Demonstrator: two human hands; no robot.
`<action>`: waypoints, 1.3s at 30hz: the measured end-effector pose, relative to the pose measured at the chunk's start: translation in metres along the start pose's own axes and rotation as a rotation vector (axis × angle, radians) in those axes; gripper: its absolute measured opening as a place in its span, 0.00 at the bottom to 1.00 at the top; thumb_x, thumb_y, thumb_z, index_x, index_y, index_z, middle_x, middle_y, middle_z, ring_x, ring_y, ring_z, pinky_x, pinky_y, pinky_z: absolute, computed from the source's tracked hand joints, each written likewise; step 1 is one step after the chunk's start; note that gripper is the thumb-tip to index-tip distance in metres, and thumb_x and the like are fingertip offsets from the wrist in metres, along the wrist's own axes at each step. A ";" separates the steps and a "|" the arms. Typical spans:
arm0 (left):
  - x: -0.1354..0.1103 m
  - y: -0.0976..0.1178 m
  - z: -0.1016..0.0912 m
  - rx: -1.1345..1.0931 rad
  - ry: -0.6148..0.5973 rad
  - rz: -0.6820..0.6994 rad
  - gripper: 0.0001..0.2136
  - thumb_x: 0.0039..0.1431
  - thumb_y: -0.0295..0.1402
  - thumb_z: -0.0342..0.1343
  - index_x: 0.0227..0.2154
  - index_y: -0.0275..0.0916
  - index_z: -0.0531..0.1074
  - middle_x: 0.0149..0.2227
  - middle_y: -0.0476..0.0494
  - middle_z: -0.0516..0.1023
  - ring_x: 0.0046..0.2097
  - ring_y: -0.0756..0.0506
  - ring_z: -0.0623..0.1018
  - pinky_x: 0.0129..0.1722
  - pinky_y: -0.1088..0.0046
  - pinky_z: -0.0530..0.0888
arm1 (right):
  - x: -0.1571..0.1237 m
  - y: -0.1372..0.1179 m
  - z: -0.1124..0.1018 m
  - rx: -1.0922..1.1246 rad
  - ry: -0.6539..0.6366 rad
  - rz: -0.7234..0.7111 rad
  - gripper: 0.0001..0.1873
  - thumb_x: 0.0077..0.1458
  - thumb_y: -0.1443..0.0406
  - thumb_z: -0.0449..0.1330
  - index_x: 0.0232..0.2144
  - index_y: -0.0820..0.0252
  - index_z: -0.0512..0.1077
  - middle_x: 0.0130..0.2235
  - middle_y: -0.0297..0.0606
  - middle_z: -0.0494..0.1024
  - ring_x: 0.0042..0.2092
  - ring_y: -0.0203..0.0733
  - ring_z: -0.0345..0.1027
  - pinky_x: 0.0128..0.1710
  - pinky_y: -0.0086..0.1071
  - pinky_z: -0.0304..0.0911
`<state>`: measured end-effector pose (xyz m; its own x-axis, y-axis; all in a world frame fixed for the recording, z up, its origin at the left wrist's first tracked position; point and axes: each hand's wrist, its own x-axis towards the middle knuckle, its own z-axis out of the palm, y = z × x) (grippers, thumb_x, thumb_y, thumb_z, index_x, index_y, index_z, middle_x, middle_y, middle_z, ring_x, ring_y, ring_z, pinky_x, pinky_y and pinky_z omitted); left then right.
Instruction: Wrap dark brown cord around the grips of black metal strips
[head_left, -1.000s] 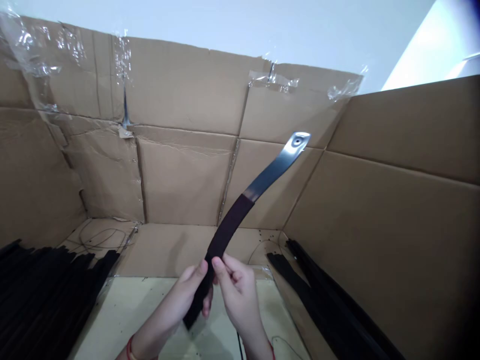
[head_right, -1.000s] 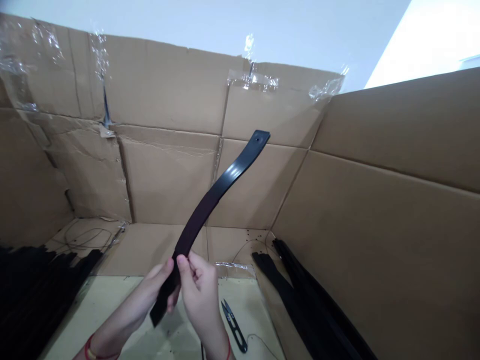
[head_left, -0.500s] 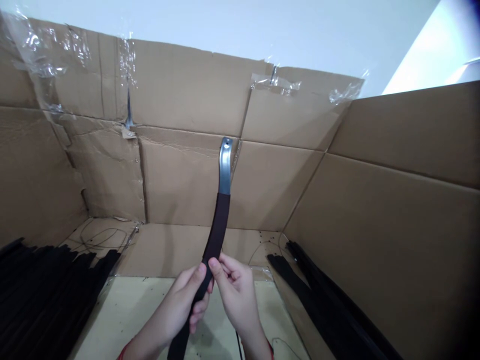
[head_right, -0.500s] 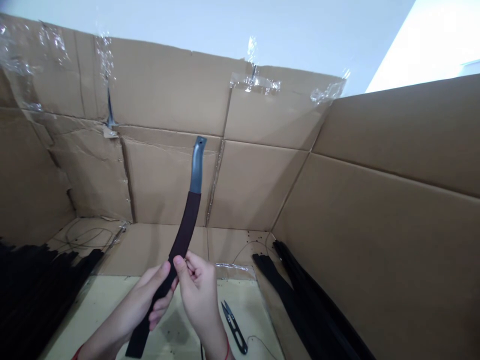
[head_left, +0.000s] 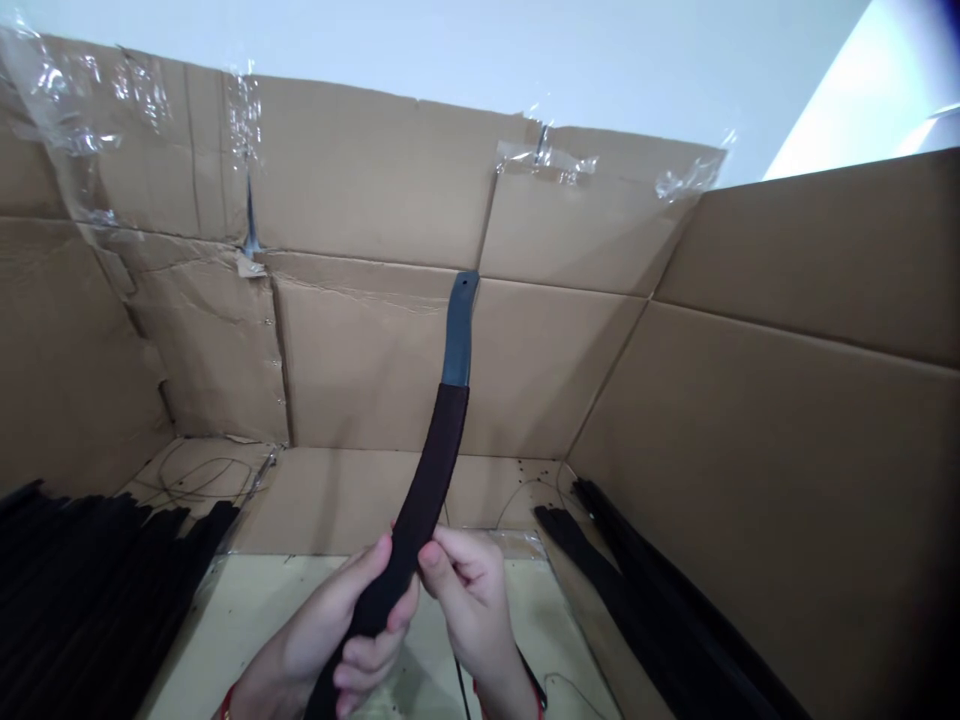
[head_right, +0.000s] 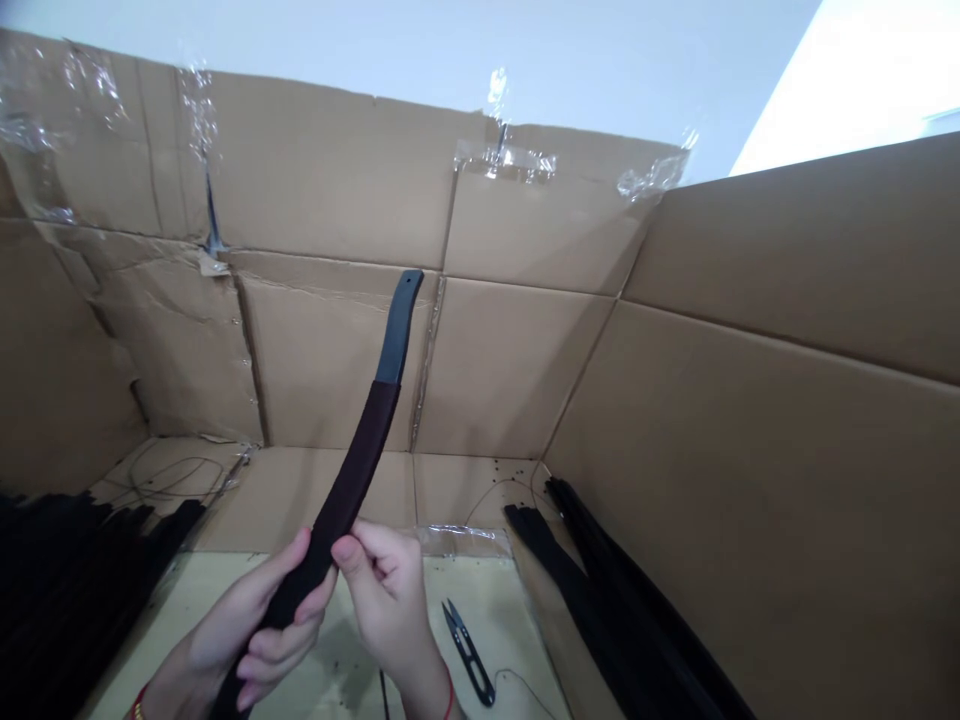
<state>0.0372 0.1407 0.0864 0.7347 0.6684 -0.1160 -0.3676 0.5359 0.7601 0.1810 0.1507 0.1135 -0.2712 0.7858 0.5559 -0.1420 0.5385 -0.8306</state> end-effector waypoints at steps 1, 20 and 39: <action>0.000 -0.001 -0.001 0.016 0.002 -0.017 0.29 0.49 0.64 0.52 0.23 0.38 0.63 0.11 0.60 0.51 0.11 0.57 0.50 0.09 0.84 0.58 | 0.000 -0.001 0.000 -0.006 -0.013 -0.011 0.24 0.64 0.55 0.54 0.20 0.64 0.68 0.18 0.29 0.55 0.21 0.29 0.45 0.21 0.25 0.46; -0.005 0.004 0.011 0.280 0.163 0.131 0.27 0.58 0.60 0.46 0.34 0.36 0.66 0.17 0.53 0.65 0.18 0.54 0.64 0.21 0.80 0.67 | -0.001 0.006 0.000 -0.023 0.096 0.037 0.27 0.65 0.54 0.51 0.18 0.63 0.62 0.17 0.30 0.57 0.20 0.29 0.45 0.20 0.26 0.43; 0.011 -0.007 0.004 0.151 0.080 0.158 0.25 0.57 0.59 0.50 0.28 0.38 0.63 0.13 0.56 0.59 0.14 0.55 0.57 0.14 0.81 0.59 | 0.003 0.012 -0.009 0.177 0.052 0.210 0.19 0.54 0.54 0.65 0.36 0.66 0.79 0.19 0.32 0.65 0.20 0.30 0.55 0.19 0.23 0.48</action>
<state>0.0501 0.1427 0.0825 0.6250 0.7799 -0.0341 -0.3800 0.3421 0.8594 0.1876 0.1620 0.1053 -0.2642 0.8916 0.3677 -0.2535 0.3037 -0.9184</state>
